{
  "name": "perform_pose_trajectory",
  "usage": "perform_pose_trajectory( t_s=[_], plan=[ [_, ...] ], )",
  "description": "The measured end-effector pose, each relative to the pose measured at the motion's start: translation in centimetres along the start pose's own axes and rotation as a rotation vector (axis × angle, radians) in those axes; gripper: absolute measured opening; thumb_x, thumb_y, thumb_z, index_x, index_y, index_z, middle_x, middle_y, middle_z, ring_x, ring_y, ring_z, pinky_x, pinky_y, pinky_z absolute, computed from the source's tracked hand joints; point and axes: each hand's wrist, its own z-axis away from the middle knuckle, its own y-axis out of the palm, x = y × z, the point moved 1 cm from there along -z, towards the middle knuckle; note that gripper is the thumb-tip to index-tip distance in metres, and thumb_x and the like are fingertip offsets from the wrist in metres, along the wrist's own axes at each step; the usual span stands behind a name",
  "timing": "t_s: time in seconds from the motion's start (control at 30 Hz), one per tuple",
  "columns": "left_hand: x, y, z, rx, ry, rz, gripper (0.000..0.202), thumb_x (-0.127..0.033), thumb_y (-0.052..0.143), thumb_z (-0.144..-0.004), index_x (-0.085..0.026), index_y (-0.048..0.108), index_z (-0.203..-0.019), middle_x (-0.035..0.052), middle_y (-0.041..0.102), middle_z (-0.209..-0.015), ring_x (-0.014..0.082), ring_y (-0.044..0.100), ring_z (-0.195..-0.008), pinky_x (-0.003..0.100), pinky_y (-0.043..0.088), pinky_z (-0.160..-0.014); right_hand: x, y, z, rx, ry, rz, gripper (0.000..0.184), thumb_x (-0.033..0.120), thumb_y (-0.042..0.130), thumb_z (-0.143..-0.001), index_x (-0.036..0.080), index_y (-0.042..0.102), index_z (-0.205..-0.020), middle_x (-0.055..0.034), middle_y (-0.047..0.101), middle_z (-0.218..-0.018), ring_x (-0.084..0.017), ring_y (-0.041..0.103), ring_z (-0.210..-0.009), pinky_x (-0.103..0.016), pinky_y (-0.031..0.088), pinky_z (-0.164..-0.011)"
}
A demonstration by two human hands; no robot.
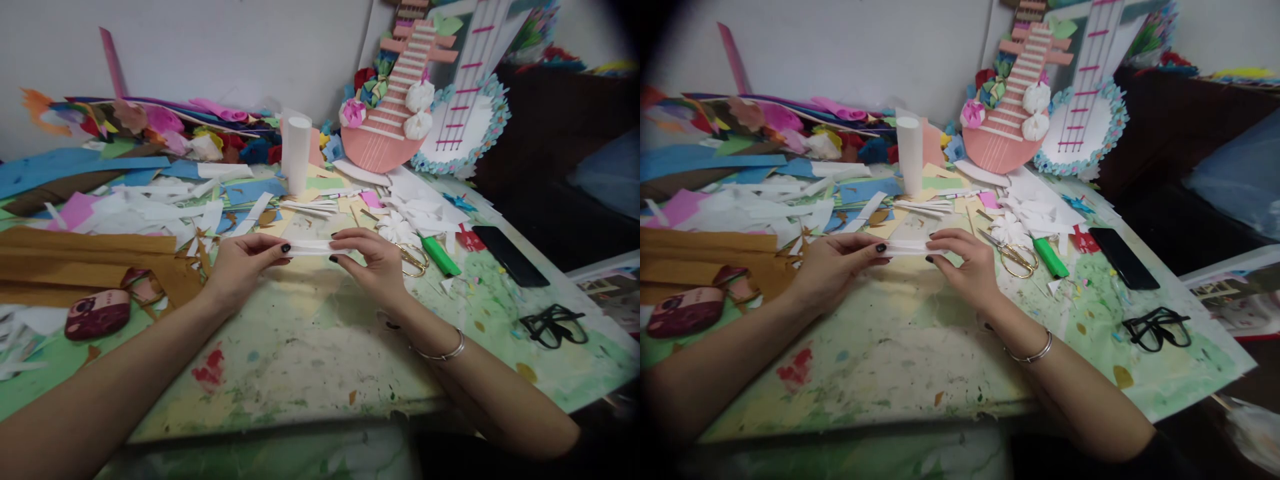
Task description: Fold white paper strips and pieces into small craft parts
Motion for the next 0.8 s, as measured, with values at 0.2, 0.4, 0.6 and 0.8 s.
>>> perform_pose_trajectory(
  t_s=[0.2,0.4,0.6,0.8],
  plan=[
    [-0.1,-0.1,0.0,-0.018,-0.056,0.086,0.027,-0.028,0.088,-0.055,-0.015,0.074,-0.073,0.0029,0.073,-0.077,0.0118,0.065,-0.068,0.025,0.058,-0.067,0.3,0.1,0.2,0.007,-0.045,-0.021,0.011,0.019,0.069,-0.081,0.025,0.076,-0.086,-0.0054,0.074,-0.093,-0.017,0.069,-0.086,-0.034,0.056,-0.081],
    [-0.2,0.0,0.0,-0.021,-0.075,0.116,0.032,-0.021,0.088,-0.054,-0.016,0.075,-0.083,0.0013,0.072,-0.078,0.0105,0.065,-0.068,0.022,0.058,-0.063,0.2,0.3,0.3,0.029,0.011,-0.034,0.012,0.023,0.067,-0.083,0.027,0.077,-0.085,-0.004,0.074,-0.091,-0.016,0.068,-0.084,-0.034,0.056,-0.08],
    [-0.2,0.1,0.1,0.001,-0.101,0.118,0.024,-0.017,0.086,-0.049,-0.015,0.075,-0.069,0.0008,0.07,-0.07,0.0092,0.063,-0.066,0.019,0.053,-0.064,-0.4,0.4,0.3,0.044,0.104,-0.162,0.015,0.018,0.067,-0.081,0.027,0.078,-0.086,-0.0036,0.074,-0.093,-0.016,0.068,-0.087,-0.034,0.055,-0.083],
    [-0.5,0.2,0.2,0.025,-0.1,0.064,0.022,-0.018,0.085,-0.049,-0.017,0.075,-0.068,0.0009,0.069,-0.067,0.0089,0.06,-0.063,0.018,0.046,-0.057,-0.7,0.6,0.2,0.021,0.223,-0.212,0.014,0.017,0.069,-0.075,0.028,0.077,-0.079,-0.0009,0.074,-0.085,-0.015,0.067,-0.08,-0.033,0.054,-0.077]
  ],
)
